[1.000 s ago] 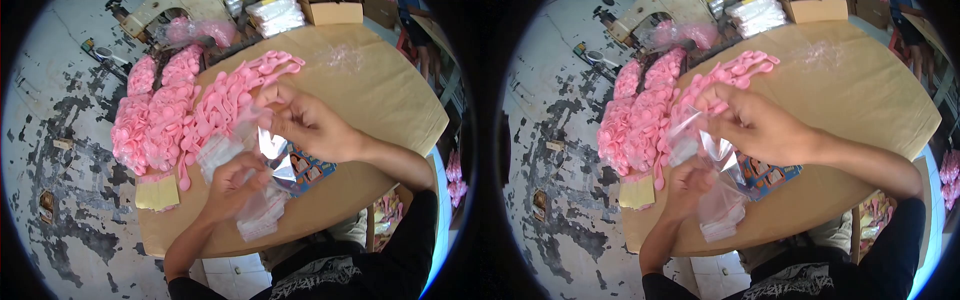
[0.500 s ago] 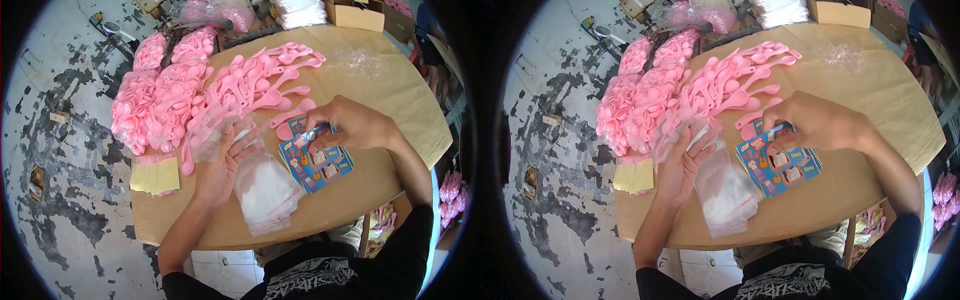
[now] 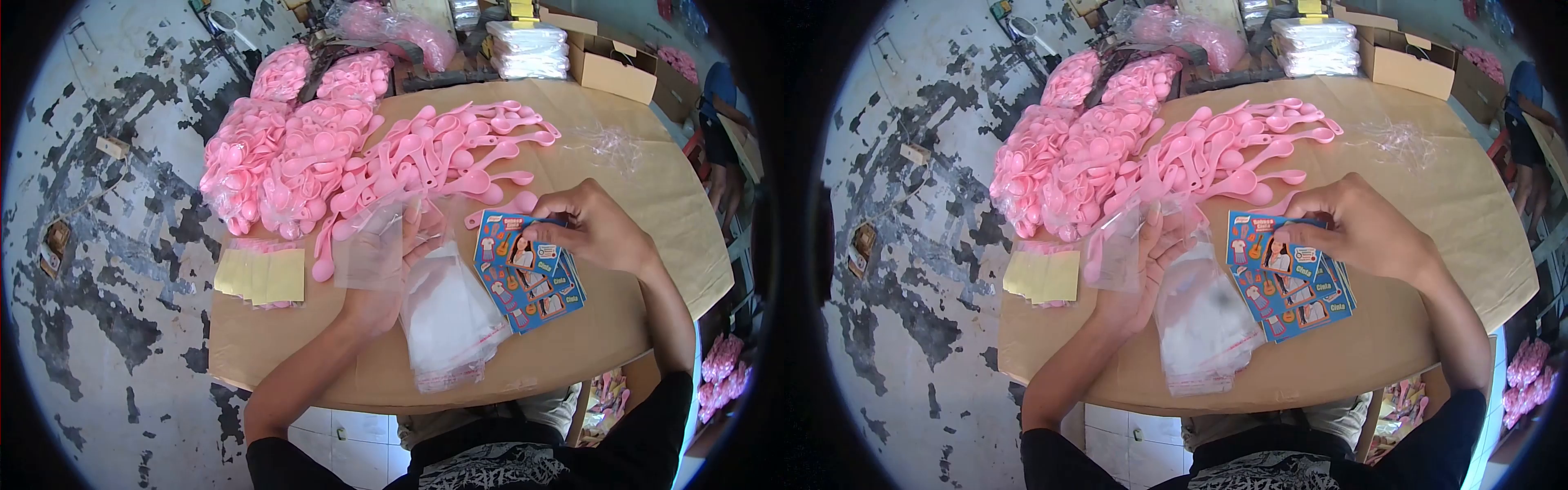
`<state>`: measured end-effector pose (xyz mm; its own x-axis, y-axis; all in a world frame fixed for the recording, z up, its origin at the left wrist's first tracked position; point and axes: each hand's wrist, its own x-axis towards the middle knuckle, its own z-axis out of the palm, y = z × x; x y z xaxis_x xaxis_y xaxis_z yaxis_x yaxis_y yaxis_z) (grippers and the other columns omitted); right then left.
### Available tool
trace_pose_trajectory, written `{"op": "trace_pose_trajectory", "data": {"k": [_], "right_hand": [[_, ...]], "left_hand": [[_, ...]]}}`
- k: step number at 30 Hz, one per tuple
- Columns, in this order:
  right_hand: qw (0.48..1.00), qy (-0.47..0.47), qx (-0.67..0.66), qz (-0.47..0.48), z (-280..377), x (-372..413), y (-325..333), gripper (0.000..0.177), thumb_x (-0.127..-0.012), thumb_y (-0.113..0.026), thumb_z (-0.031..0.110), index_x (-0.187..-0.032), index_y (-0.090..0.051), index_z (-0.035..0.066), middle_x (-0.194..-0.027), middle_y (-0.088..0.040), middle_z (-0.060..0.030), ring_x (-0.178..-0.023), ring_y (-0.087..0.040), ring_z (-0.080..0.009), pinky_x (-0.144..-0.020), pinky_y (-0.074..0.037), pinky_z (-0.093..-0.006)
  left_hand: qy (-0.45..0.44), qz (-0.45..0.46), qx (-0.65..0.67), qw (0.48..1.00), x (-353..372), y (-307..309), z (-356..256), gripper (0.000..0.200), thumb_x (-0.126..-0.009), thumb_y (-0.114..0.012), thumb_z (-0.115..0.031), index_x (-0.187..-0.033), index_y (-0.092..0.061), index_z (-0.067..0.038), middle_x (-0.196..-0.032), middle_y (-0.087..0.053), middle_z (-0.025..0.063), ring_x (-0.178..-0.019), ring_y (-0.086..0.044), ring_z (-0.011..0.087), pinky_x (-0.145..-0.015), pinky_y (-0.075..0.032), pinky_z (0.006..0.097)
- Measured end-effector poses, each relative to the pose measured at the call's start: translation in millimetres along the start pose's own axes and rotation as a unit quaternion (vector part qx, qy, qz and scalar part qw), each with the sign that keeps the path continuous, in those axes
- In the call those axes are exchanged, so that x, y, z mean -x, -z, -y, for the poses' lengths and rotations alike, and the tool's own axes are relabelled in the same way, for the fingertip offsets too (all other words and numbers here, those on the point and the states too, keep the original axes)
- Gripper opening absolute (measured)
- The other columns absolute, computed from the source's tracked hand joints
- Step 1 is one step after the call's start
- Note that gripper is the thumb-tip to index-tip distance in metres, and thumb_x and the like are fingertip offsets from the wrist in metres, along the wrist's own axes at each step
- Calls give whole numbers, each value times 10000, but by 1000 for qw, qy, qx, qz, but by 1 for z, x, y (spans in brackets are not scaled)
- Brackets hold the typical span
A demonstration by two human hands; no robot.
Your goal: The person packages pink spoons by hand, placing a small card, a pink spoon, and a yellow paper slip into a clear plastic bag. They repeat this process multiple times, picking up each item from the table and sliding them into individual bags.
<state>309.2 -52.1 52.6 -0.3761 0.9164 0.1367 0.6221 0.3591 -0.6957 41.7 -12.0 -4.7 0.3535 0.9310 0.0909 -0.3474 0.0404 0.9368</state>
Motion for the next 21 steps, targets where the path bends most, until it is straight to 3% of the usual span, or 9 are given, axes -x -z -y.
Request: {"op": "trace_pose_trajectory", "data": {"k": [2, 6, 10, 13, 15, 18, 21], "right_hand": [[990, -55, -130, -11, -8, -2, -6, 143, -897, -669, 120, -943, -673, -15, -931, -678, -57, -791, -602, -82, -686, -486, -253], [960, -8, -276, -55, -6, -5, -29, 158, -949, -602, 102, -1039, -625, -26, -934, -663, -35, -801, -562, -37, -704, -493, -239], [976, 45, -192, -89, 1, -2, -43, 138, -956, -575, 75, -1052, -619, -14, -879, -662, -42, -747, -568, -45, -673, -497, -245], [974, 6, -203, -98, 7, 0, -45, 138, -949, -577, 67, -1055, -622, -9, -780, -656, -28, -658, -561, -49, -611, -487, -241], [975, -17, -210, -75, 11, 2, -42, 149, -960, -568, 94, -1051, -619, -12, -812, -662, -13, -675, -552, -27, -604, -472, -216], [982, 29, -178, -59, 10, 3, -45, 165, -965, -563, 104, -1062, -618, -18, -816, -664, -5, -702, -551, -11, -615, -473, -207], [987, 64, -140, -48, 6, 2, -48, 172, -947, -572, 77, -1085, -625, -10, -747, -644, -12, -648, -555, -27, -584, -473, -218]], "left_hand": [[7, -10, 13, 1000, 2, -3, 0, 304, -995, -516, -286, -1216, -497, -78, -1161, -599, 86, -1111, -593, 211, -993, -472, 399], [51, -16, 14, 998, 3, -12, -6, 316, -1013, -472, -299, -1249, -450, -91, -1235, -559, 94, -1152, -573, 219, -995, -466, 409], [21, 21, 27, 999, 9, -14, 1, 314, -1014, -472, -287, -1261, -429, -98, -1274, -543, 104, -1167, -569, 215, -1007, -458, 410], [16, 22, 39, 999, 13, -21, -4, 315, -1014, -477, -274, -1272, -425, -101, -1288, -541, 105, -1158, -575, 206, -1010, -454, 408], [-2, 23, 48, 999, 12, -22, -5, 317, -1013, -481, -262, -1276, -442, -89, -1283, -551, 107, -1145, -582, 194, -1009, -450, 407], [-4, 6, 30, 1000, 15, -32, -13, 351, -994, -533, -295, -1210, -518, -19, -1121, -578, 43, -1050, -577, 135, -917, -481, 299], [-1, 38, -75, 996, 9, -15, 7, 343, -989, -556, -267, -1198, -571, 4, -1077, -603, 32, -945, -569, 80, -821, -478, 253]]}}
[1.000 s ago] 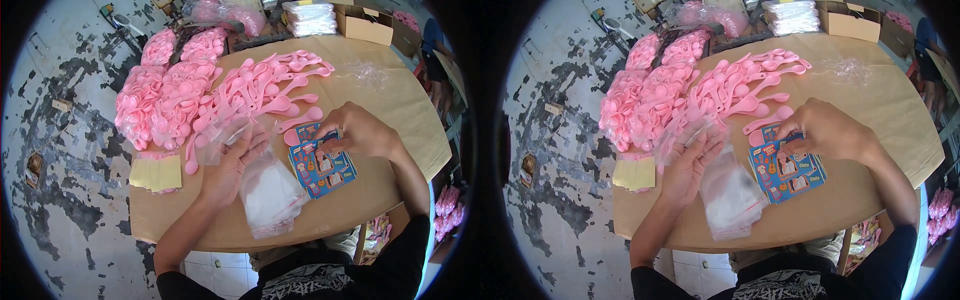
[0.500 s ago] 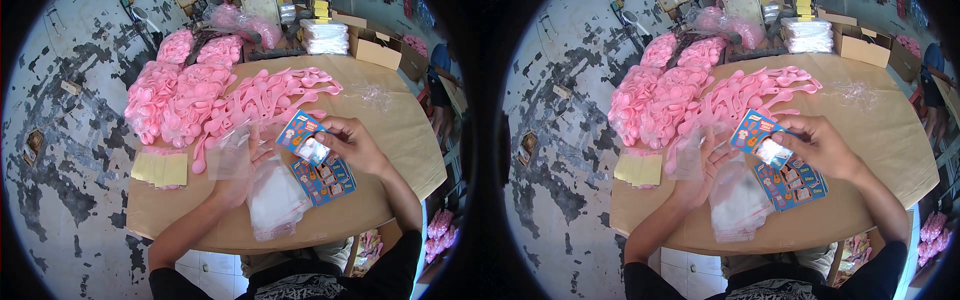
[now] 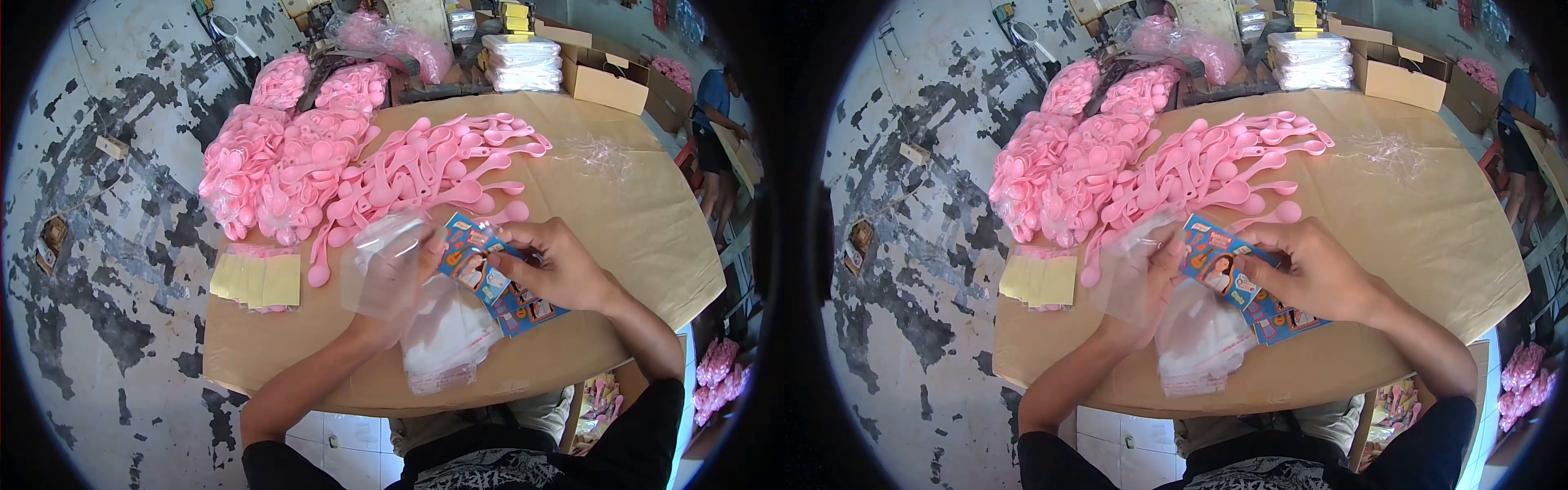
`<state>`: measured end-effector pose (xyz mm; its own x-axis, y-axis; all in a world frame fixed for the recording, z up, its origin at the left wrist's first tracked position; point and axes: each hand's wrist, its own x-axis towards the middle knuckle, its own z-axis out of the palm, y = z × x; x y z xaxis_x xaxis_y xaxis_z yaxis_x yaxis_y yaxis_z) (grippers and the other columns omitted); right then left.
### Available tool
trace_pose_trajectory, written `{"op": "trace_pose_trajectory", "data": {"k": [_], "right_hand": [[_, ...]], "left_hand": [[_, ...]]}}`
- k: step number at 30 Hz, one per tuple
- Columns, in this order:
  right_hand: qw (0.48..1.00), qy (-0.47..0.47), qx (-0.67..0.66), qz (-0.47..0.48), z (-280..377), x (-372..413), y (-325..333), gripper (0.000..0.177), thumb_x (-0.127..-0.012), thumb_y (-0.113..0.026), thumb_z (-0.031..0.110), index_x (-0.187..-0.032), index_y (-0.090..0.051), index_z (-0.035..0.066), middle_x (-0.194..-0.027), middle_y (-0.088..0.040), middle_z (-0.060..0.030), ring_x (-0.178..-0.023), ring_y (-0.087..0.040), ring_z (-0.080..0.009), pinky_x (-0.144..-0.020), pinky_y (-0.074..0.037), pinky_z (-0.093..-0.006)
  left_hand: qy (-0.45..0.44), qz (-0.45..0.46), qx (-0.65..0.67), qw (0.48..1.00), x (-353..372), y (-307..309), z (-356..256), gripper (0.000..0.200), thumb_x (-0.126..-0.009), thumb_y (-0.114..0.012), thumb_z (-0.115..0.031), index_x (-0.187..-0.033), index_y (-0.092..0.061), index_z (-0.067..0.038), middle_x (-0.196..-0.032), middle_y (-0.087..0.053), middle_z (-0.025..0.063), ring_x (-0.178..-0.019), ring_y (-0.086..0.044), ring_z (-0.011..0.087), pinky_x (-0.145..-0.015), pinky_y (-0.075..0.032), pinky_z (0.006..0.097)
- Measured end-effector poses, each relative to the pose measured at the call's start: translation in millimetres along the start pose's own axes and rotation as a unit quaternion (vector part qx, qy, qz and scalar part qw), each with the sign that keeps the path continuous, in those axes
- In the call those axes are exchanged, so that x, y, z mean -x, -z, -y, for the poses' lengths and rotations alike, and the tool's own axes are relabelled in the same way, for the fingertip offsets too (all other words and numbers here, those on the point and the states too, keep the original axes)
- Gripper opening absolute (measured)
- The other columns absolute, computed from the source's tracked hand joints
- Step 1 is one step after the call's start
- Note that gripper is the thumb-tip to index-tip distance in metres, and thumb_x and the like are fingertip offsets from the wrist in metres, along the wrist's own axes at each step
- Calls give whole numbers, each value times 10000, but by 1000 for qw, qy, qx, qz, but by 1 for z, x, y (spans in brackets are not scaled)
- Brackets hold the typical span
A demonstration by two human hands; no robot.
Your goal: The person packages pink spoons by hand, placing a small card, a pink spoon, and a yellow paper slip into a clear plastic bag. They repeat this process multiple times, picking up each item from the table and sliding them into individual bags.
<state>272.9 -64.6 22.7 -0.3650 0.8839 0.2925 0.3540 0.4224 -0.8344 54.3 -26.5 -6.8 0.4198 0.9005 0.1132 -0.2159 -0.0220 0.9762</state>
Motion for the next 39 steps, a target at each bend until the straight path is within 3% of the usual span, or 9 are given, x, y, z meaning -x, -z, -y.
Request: {"op": "trace_pose_trajectory", "data": {"k": [9, 12, 15, 21, 24, 27, 30, 33, 39], "right_hand": [[995, -23, -93, -16, 0, 3, -16, 184, -935, -613, 115, -1067, -653, -7, -743, -627, 6, -669, -508, -3, -571, -450, -211], [995, 4, -92, -23, 1, 5, -16, 194, -934, -628, 136, -1062, -660, -6, -755, -632, 14, -689, -503, 6, -579, -447, -206], [991, -3, -130, -21, 10, 6, -16, 200, -934, -634, 150, -1063, -666, 1, -772, -636, 21, -698, -506, 6, -589, -447, -205], [982, -56, -179, -11, 23, 6, -8, 139, -916, -661, 137, -999, -661, 26, -805, -618, 42, -718, -520, -5, -616, -448, -204], [965, -101, -241, -6, 25, 6, -10, 128, -892, -686, 109, -976, -640, 24, -842, -613, 43, -733, -528, -10, -640, -439, -192], [982, -32, -187, 17, 4, 8, -17, 126, -885, -687, 105, -985, -657, 35, -815, -613, 26, -704, -558, -51, -636, -455, -231], [988, 78, -130, 24, -6, 6, -25, 124, -907, -650, 130, -969, -661, 23, -819, -649, -21, -696, -592, -103, -661, -475, -273], [995, 26, -65, 71, 2, 4, 4, 176, -941, -586, 159, -987, -672, 13, -870, -680, -52, -704, -616, -125, -662, -485, -289], [958, 48, 279, -48, -62, -43, 64, 208, -931, -556, 143, -1058, -664, 18, -873, -662, -114, -784, -646, -242, -721, -510, -347]], "left_hand": [[34, -45, 0, 998, 16, -10, -8, 226, -948, -617, -160, -1109, -600, -2, -1008, -635, 12, -879, -591, 66, -727, -492, 226], [-20, 53, 4, 998, 21, -23, -9, 346, -933, -621, -103, -1248, -519, -3, -1052, -642, 32, -907, -620, 97, -768, -515, 225], [-92, 84, -5, 992, 22, -31, -2, 609, -900, -651, -66, -1420, -335, -42, -1330, -505, 121, -1206, -511, 183, -992, -452, 332], [-126, 169, 48, 976, 13, -9, -22, 522, -1042, -312, -366, -1463, -235, -66, -1481, -357, 185, -1336, -410, 258, -1098, -349, 414], [-86, 142, 57, 984, 16, -22, -22, 517, -1038, -325, -397, -1410, -337, -37, -1409, -444, 153, -1304, -435, 229, -1095, -344, 382], [-106, 245, -157, 951, 15, -13, -7, 435, -933, -618, -253, -1277, -461, -39, -1252, -544, 92, -1242, -478, 224, -1046, -391, 361], [-304, 230, -199, 903, 12, -11, -6, 454, -800, -776, -129, -1173, -531, -45, -1195, -575, 64, -1178, -507, 190, -1009, -422, 350], [-251, 191, -106, 943, 11, -1, -10, 428, -814, -764, -137, -1169, -546, -43, -1196, -583, 63, -1152, -525, 165, -996, -432, 341], [-145, 48, -45, 987, 8, 20, -31, 517, -852, -727, -166, -1300, -502, -40, -1231, -594, 83, -1072, -584, 136, -963, -465, 288]]}}
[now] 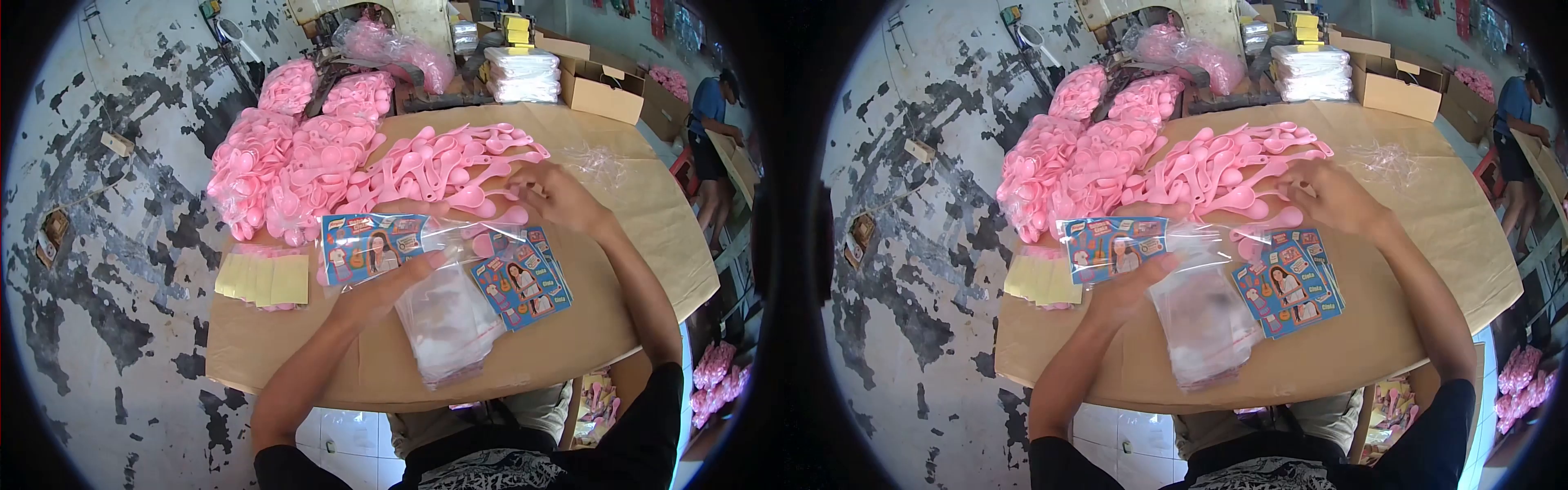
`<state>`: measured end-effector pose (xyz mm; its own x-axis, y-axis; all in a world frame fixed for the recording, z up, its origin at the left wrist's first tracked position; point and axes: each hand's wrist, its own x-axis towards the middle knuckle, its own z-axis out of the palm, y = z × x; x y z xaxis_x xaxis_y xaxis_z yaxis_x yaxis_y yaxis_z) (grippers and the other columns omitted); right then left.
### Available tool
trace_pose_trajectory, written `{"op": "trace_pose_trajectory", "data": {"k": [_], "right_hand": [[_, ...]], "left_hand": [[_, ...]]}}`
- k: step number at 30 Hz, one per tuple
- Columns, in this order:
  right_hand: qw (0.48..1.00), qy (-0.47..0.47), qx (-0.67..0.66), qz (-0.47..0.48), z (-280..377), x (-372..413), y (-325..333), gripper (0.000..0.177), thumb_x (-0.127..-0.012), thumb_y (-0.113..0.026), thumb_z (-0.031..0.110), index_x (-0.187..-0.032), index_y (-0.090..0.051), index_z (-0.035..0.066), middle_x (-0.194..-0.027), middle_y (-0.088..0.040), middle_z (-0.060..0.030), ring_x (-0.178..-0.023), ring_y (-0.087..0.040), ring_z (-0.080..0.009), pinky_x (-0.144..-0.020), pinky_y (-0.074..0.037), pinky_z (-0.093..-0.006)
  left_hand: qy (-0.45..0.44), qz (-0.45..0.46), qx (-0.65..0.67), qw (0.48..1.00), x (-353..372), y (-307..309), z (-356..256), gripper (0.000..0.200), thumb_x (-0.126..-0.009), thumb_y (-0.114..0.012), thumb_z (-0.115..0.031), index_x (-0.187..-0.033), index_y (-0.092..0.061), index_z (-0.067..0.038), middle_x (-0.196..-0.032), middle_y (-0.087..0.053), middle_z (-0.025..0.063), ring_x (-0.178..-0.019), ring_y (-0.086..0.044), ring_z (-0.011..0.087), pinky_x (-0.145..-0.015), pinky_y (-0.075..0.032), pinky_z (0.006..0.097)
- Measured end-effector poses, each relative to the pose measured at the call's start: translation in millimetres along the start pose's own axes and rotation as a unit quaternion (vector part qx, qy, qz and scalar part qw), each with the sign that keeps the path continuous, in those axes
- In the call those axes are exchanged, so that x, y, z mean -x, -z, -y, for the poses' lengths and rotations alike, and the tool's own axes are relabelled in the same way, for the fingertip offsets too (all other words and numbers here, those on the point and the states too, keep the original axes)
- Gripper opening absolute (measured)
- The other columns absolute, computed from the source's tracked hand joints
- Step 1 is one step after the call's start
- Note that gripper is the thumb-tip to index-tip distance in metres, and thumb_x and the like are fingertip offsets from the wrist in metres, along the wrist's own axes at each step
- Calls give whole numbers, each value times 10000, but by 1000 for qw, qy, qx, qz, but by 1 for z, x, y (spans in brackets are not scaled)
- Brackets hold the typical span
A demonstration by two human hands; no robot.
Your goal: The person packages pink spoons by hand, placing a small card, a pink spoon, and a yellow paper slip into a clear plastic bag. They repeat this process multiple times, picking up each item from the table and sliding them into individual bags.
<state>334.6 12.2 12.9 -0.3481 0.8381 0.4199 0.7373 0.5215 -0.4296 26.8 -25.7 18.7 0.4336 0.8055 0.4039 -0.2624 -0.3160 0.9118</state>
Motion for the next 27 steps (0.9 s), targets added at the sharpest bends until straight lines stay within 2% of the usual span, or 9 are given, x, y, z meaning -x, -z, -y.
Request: {"op": "trace_pose_trajectory", "data": {"k": [3, 4, 7, 11, 14, 17, 20, 23, 27], "right_hand": [[995, 75, 70, -20, -5, -1, -13, 235, -905, -568, 152, -1089, -668, 44, -1013, -637, -185, -965, -625, -343, -863, -489, -408], [998, 1, 53, 45, -3, 2, -7, 255, -908, -579, 153, -1134, -658, 63, -1104, -608, -187, -1015, -605, -324, -911, -471, -400], [990, -98, 25, 100, 5, 1, 1, 258, -903, -591, 142, -1140, -652, 60, -1087, -612, -183, -1007, -603, -335, -912, -471, -395], [993, -68, -52, -86, -14, 11, 2, 173, -878, -636, 172, -974, -633, 28, -843, -625, -87, -783, -595, -186, -691, -480, -317], [961, -57, -228, -142, -16, 25, 28, 174, -891, -630, 173, -957, -626, 12, -924, -656, -63, -807, -624, -159, -703, -493, -326], [913, -54, -394, -90, -8, 43, 43, 238, -914, -628, 220, -997, -620, -2, -968, -666, -77, -818, -618, -136, -721, -489, -300], [938, -156, -309, -22, 50, 40, 39, 246, -925, -635, 199, -1060, -608, -6, -967, -659, -60, -849, -615, -101, -762, -490, -271], [959, 20, -283, 22, 52, 37, 17, 260, -918, -645, 129, -1132, -589, -7, -950, -639, -34, -869, -613, -74, -783, -490, -246], [967, 25, -252, -5, 60, 36, 17, 272, -867, -672, 5, -1103, -536, 15, -933, -619, -25, -882, -607, -68, -767, -491, -239]], "left_hand": [[31, 14, -16, 999, -2, -5, -5, 526, -781, -716, 17, -1228, -445, -42, -1270, -569, 191, -1158, -574, 251, -966, -495, 387], [48, 11, -8, 999, -1, -6, -7, 526, -782, -715, 17, -1228, -443, -44, -1265, -572, 191, -1161, -573, 254, -967, -494, 390], [67, 19, 11, 998, 1, -9, -6, 523, -783, -710, 20, -1225, -440, -49, -1252, -579, 191, -1165, -572, 265, -972, -490, 400], [31, 47, 1, 998, -2, -7, -3, 509, -795, -697, 15, -1229, -440, -55, -1258, -577, 184, -1157, -577, 295, -993, -471, 427], [-8, 42, 64, 997, -3, -3, 9, 494, -835, -679, -18, -1268, -443, -38, -1266, -575, 168, -1176, -567, 261, -1005, -460, 390], [-23, 17, 126, 992, -4, -3, 11, 489, -853, -654, -9, -1286, -426, -30, -1266, -571, 178, -1196, -558, 266, -1021, -446, 392], [-16, -8, 157, 987, -5, -3, 9, 489, -857, -643, -6, -1291, -418, -33, -1273, -561, 183, -1206, -547, 273, -1041, -424, 413], [-19, -24, 173, 984, -7, 2, 9, 482, -869, -634, -24, -1299, -415, -38, -1292, -542, 179, -1213, -533, 262, -1055, -403, 416], [-18, -58, 181, 982, -6, 6, 8, 475, -888, -618, -46, -1314, -407, -42, -1319, -519, 168, -1228, -510, 249, -1055, -397, 407]]}}
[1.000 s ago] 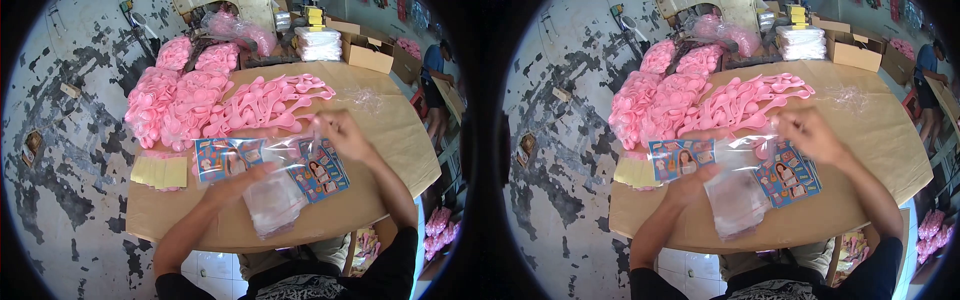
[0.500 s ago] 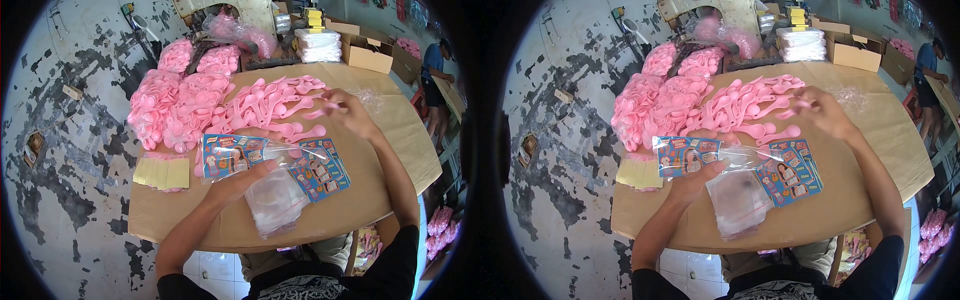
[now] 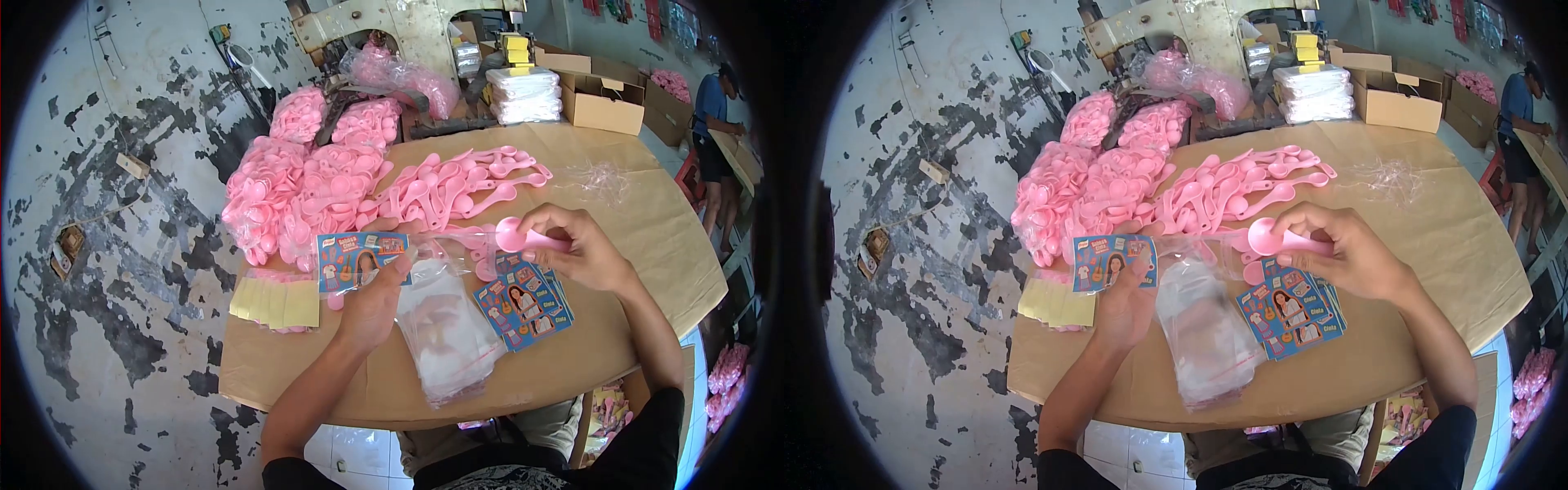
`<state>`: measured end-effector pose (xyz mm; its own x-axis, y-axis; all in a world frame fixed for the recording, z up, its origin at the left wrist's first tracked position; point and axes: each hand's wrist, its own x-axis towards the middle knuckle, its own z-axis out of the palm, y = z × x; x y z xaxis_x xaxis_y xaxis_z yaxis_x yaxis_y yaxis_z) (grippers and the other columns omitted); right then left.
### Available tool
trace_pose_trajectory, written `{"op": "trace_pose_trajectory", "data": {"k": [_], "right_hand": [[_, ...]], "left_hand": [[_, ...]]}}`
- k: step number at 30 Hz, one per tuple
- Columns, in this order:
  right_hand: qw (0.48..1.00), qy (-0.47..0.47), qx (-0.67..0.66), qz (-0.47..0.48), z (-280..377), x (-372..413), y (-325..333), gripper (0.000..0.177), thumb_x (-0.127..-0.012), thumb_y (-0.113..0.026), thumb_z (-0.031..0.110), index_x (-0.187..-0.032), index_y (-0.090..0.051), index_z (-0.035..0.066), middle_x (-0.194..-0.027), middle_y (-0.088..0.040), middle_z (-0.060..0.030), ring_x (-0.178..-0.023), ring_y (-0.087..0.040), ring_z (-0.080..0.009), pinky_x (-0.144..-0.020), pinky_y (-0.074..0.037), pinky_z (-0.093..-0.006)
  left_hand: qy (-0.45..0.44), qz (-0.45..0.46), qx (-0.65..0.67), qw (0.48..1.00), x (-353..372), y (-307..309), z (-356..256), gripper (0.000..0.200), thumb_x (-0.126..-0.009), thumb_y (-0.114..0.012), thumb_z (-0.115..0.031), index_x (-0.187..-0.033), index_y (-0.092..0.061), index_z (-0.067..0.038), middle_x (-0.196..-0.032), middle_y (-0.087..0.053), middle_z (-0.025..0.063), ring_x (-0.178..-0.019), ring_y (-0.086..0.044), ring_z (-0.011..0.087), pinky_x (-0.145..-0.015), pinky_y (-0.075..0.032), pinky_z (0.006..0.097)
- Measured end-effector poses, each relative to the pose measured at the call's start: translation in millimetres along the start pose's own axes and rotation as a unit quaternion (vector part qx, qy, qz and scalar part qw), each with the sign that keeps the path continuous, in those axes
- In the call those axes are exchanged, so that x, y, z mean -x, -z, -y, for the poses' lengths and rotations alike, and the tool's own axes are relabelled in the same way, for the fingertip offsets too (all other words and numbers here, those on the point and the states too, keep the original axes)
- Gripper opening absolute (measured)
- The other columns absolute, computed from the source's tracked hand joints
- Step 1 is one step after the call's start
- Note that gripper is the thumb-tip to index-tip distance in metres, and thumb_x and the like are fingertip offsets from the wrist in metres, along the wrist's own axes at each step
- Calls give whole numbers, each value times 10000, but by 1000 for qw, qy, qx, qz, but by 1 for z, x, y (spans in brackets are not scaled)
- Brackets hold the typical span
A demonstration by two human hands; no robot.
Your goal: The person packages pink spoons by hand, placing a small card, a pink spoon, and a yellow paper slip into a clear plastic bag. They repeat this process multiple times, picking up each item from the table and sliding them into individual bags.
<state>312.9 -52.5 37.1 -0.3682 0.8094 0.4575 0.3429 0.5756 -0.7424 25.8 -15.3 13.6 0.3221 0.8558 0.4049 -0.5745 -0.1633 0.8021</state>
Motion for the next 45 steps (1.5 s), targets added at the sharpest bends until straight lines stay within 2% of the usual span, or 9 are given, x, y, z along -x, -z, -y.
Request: {"op": "trace_pose_trajectory", "data": {"k": [10, 17, 20, 26, 35, 39, 42, 43, 45], "right_hand": [[992, -1, -121, 17, 23, 11, -26, 326, -833, -729, 20, -1060, -496, 37, -1017, -638, -79, -902, -616, -89, -748, -484, -249], [969, 12, -247, -19, 14, 15, -41, 636, -700, -870, 125, -1164, -443, 37, -1077, -618, -103, -956, -619, -132, -790, -470, -270], [997, 74, -16, -9, 14, 16, -27, 721, -641, -904, 194, -1165, -432, 42, -1063, -621, -108, -961, -620, -139, -782, -464, -266], [995, 96, 19, 0, 13, 16, -32, 815, -599, -901, 287, -1177, -379, 46, -1010, -651, -102, -1032, -627, -155, -855, -510, -288], [994, -2, -103, -41, 39, 16, -42, 489, -836, -622, -98, -1248, -389, 25, -986, -668, -95, -964, -656, -149, -763, -545, -227], [983, -28, 15, -180, 54, 24, 11, 348, -874, -558, -54, -1186, -442, 44, -848, -657, -50, -730, -619, -57, -574, -444, -159], [977, -35, 31, -207, 56, 32, 47, 301, -890, -507, -36, -1173, -442, 44, -791, -651, -43, -722, -619, -63, -563, -441, -168], [973, -34, 135, -183, 52, 27, 42, 274, -890, -483, -46, -1151, -461, 35, -790, -654, -56, -726, -632, -79, -563, -454, -185], [971, -60, 214, -91, 53, 14, 24, 238, -878, -483, -66, -1098, -512, 20, -808, -663, -63, -749, -653, -96, -597, -481, -211]], "left_hand": [[41, 59, 26, 997, 7, -4, 11, 506, -863, -653, -16, -1304, -410, -68, -1329, -518, 157, -1217, -527, 249, -1041, -421, 408], [31, 67, 23, 997, 10, -15, 15, 486, -846, -696, -22, -1235, -413, -94, -1333, -511, 147, -1214, -527, 245, -1031, -442, 397], [21, 72, 13, 997, 8, -14, 15, 471, -851, -697, -28, -1222, -413, -88, -1348, -495, 139, -1217, -521, 237, -1021, -452, 390], [108, 79, -60, 989, 18, -20, 10, 567, -822, -751, -106, -1231, -358, -127, -1396, -451, 140, -1261, -484, 279, -1041, -437, 430], [182, 126, -135, 966, 23, -21, 17, 801, -741, -838, -233, -1334, -312, -119, -1380, -466, 134, -1257, -490, 272, -1056, -416, 408], [65, 110, 23, 992, 16, -25, 21, 656, -879, -695, -143, -1383, -279, -94, -1398, -439, 135, -1266, -467, 238, -1027, -421, 377], [104, 107, -40, 988, 0, -9, 11, 614, -911, -653, -154, -1393, -276, -99, -1375, -455, 146, -1225, -501, 235, -995, -445, 367], [56, 95, -122, 986, -1, -10, 11, 578, -970, -550, -337, -1397, -280, -58, -1315, -515, 201, -1187, -543, 282, -992, -450, 435], [87, 61, -107, 989, -3, -6, 10, 563, -966, -557, -318, -1390, -290, -60, -1294, -527, 194, -1175, -549, 279, -978, -459, 429]]}}
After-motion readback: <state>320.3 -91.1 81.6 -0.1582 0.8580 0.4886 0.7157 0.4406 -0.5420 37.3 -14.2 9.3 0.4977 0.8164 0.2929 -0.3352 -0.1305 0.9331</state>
